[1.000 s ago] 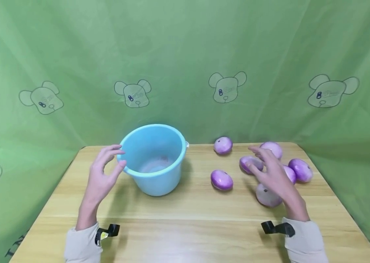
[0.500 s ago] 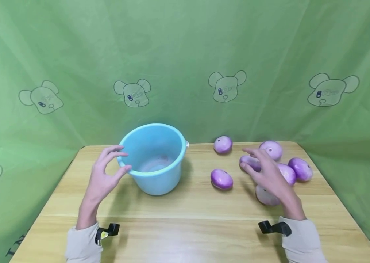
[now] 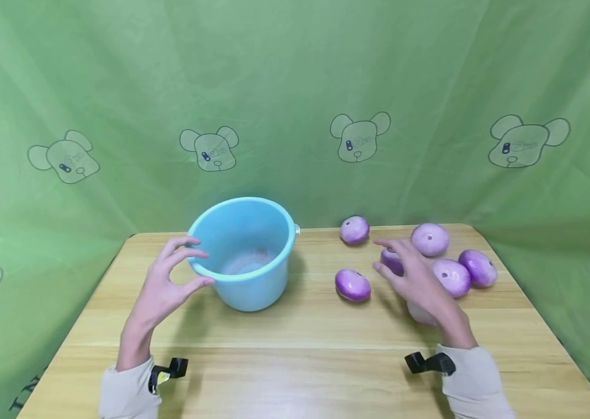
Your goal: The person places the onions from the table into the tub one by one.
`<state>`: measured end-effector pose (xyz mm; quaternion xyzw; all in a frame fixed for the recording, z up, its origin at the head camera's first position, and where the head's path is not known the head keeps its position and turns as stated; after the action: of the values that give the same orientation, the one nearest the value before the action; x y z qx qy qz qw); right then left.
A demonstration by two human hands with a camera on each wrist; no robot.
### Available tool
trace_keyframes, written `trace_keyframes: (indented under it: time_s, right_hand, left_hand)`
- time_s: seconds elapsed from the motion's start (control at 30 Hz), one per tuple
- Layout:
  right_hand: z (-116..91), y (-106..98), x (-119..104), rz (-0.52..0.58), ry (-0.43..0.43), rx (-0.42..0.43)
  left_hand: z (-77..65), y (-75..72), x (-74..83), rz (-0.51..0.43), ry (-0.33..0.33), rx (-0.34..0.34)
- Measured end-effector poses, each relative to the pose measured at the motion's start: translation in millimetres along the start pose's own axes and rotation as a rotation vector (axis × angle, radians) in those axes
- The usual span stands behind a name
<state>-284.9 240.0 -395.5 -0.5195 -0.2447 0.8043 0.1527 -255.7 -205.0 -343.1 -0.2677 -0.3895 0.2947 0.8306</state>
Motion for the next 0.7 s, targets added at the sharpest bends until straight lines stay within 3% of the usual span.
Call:
trace_keyframes:
  time_s: [0.23, 0.5, 0.7]
  right_hand:
    - [0.0, 13.7, -0.5, -0.011, 0.04, -0.033]
    - [2.8, 29.9, -4.8, -0.006, -0.016, -0.065]
    - [2.3, 41.9, -2.8, 0.001, 0.012, -0.117]
  left_hand:
    - [-1.6, 0.8, 2.1, -0.002, 0.013, -0.016]
    - [-2.8, 0.4, 5.2, -0.009, 0.028, -0.027]
    - [-1.7, 0.7, 4.3, -0.009, 0.017, -0.03]
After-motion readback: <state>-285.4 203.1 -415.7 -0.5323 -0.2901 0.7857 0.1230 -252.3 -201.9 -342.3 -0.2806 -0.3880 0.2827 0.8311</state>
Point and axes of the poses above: each hand's wrist, its own z-axis towards the middle knuckle, its own y-axis out of the palm, x = y × z, the point moved 9 cm from there along z, towards the middle knuckle, and after that the axes turned 15 degrees about z, right-handed, at the moved point
